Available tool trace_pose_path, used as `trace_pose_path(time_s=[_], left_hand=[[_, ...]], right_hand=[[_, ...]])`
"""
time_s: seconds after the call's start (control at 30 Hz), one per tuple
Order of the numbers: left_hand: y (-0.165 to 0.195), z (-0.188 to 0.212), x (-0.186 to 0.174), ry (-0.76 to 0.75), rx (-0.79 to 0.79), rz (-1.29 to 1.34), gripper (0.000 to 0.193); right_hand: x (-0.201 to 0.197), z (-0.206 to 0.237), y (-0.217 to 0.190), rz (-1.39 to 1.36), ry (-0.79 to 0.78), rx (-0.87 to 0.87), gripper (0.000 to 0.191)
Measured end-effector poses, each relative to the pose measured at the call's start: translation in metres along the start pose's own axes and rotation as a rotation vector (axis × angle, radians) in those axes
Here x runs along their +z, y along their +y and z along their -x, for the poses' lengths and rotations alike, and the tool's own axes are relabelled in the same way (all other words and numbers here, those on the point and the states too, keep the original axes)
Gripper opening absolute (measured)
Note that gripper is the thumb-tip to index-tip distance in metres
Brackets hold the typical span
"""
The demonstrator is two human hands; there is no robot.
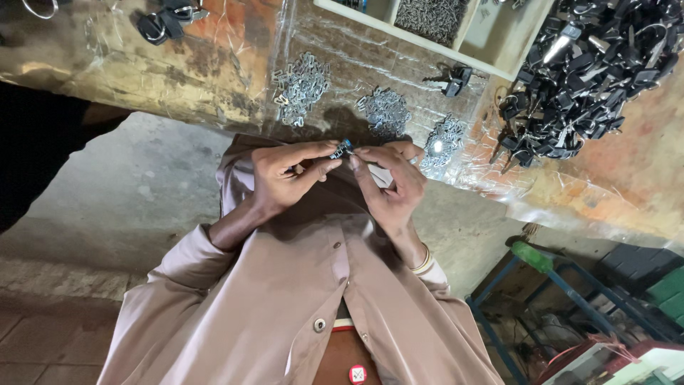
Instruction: The person sits at a workbench and assembles small hardware components by hand, repeatedly picking tiny metal parts from piles on the bench and fitting them onto a small cylindrical piece held in the other hand. Finished assemblies are placed into a compartmented tray, and the person continues assembling more pieces one at a time.
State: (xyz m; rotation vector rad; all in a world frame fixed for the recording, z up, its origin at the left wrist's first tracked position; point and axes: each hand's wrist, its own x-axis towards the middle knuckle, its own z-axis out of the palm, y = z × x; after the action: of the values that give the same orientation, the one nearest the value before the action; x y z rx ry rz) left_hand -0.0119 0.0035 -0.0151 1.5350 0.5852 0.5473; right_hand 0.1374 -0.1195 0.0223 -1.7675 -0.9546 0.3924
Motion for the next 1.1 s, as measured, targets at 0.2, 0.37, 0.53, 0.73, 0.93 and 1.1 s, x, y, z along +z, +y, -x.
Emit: trace_pose_path(time_s=[0.2, 0.37, 0.53, 0.73, 0.93, 1.1], left_hand=[[0.006, 0.000, 0.001, 0.000, 0.184, -0.239, 0.024], [0.008, -0.001, 0.008, -0.098, 0.320, -0.337, 0.020], [0.008, 0.000, 0.013, -0.076, 0.206, -0.221, 0.021], [0.009, 0.000, 0.011, -0.028, 0.090, -0.167, 0.025], [0.008, -0.002, 0.010, -0.020, 0.034, -0.058, 0.025], [0.007, -0.003, 0.010, -0.016, 0.042, -0.050, 0.025]], right_hand=[[-0.007, 0.003, -0.006, 0.225, -0.065, -0.036, 0.022], [-0.040, 0.014, 0.001, 0.382, -0.256, 0.054, 0.026], [-0.064, 0.020, 0.011, 0.715, 0.030, 0.005, 0.029], [-0.066, 0.027, 0.010, 0.645, -0.065, 0.034, 0.042], [-0.063, 0.029, 0.027, 0.717, 0.009, -0.185, 0.031], [-0.057, 0.038, 0.024, 0.518, -0.062, -0.251, 0.019]])
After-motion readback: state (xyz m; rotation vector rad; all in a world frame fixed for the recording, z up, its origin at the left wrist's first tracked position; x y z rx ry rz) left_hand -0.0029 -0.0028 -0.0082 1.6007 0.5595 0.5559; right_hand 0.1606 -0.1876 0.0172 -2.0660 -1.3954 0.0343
